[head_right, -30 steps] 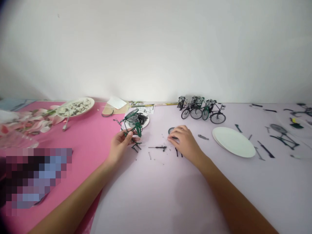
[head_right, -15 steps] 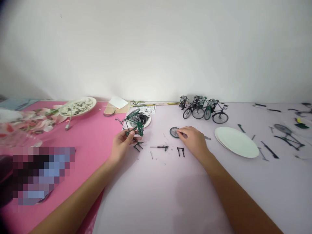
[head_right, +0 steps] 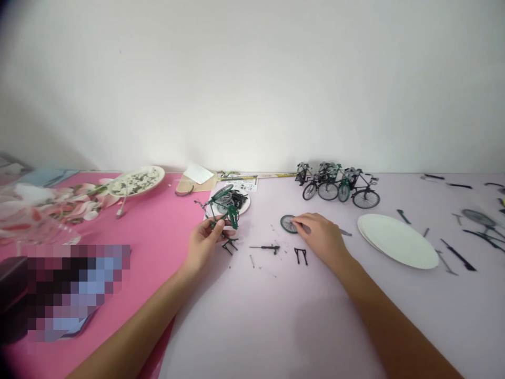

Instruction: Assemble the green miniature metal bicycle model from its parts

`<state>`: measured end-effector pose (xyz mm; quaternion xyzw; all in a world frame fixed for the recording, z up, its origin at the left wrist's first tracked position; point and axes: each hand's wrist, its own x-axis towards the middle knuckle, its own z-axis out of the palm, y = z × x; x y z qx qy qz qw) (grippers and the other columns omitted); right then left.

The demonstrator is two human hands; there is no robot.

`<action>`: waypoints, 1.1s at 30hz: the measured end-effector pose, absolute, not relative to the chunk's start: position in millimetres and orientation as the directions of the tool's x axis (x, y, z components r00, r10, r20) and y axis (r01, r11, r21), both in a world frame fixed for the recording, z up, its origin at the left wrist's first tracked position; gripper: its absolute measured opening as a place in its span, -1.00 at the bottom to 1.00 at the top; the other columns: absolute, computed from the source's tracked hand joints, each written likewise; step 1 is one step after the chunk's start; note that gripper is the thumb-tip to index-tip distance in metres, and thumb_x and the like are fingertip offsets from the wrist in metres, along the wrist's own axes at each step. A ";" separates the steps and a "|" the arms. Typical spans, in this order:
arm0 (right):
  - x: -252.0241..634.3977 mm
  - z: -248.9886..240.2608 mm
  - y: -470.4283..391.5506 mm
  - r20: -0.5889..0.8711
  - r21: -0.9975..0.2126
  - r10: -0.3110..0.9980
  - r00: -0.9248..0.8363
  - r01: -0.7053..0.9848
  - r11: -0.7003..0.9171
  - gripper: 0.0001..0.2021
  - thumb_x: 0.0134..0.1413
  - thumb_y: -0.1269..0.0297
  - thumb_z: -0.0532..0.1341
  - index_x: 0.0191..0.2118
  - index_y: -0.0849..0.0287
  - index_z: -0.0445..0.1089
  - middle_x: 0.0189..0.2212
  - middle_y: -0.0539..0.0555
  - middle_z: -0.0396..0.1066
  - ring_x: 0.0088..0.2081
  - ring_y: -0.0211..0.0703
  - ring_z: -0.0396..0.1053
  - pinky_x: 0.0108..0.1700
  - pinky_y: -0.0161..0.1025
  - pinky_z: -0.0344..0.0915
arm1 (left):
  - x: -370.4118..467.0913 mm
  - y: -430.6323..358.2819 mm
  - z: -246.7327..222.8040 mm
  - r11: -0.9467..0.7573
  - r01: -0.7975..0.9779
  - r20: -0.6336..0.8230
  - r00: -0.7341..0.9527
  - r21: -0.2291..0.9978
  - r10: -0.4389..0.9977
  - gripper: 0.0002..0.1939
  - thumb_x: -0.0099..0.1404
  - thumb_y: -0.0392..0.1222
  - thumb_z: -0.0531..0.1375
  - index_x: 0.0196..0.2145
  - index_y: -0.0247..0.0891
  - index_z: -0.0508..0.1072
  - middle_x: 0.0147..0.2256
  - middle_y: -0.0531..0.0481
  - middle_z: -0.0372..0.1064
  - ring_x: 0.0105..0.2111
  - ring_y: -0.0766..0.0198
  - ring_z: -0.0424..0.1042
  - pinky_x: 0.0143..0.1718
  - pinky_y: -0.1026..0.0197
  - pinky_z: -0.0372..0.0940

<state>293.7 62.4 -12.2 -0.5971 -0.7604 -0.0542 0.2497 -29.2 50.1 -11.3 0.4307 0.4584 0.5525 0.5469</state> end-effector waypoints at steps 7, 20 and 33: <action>294.5 -10.1 59.1 0.416 -0.153 0.891 -0.182 0.952 0.266 -0.74 0.32 0.23 0.16 -0.17 -0.05 0.65 -0.13 -0.04 0.65 -0.12 -0.04 0.57 -0.26 -0.17 0.40 | -28.4 50.5 -9.2 0.035 -0.203 -0.042 -0.027 0.979 0.999 -0.50 0.31 0.14 0.33 -0.01 -0.33 0.49 -0.07 -0.24 0.56 -0.28 0.18 0.62 -0.25 0.19 0.48; 287.9 7.6 55.3 0.327 -0.203 0.929 -0.174 0.947 0.249 -0.72 0.17 -0.09 0.32 -0.15 -0.10 0.66 -0.14 -0.01 0.66 -0.17 0.05 0.61 -0.21 -0.09 0.52 | -26.5 51.8 -9.6 0.057 -0.239 -0.069 -0.043 0.969 0.997 -0.43 0.24 0.19 0.37 -0.03 -0.37 0.49 -0.17 -0.22 0.58 -0.30 0.17 0.63 -0.28 0.21 0.45; 298.4 3.0 61.6 0.330 -0.223 0.897 -0.294 0.899 0.376 -0.71 0.35 0.19 0.13 -0.17 -0.04 0.65 -0.18 0.02 0.66 -0.25 -0.03 0.60 -0.28 -0.14 0.50 | -26.9 53.4 -9.2 0.067 -0.297 -0.079 -0.028 0.952 0.996 -0.35 0.16 0.26 0.40 -0.04 -0.35 0.48 -0.12 -0.25 0.56 -0.31 0.17 0.62 -0.28 0.18 0.46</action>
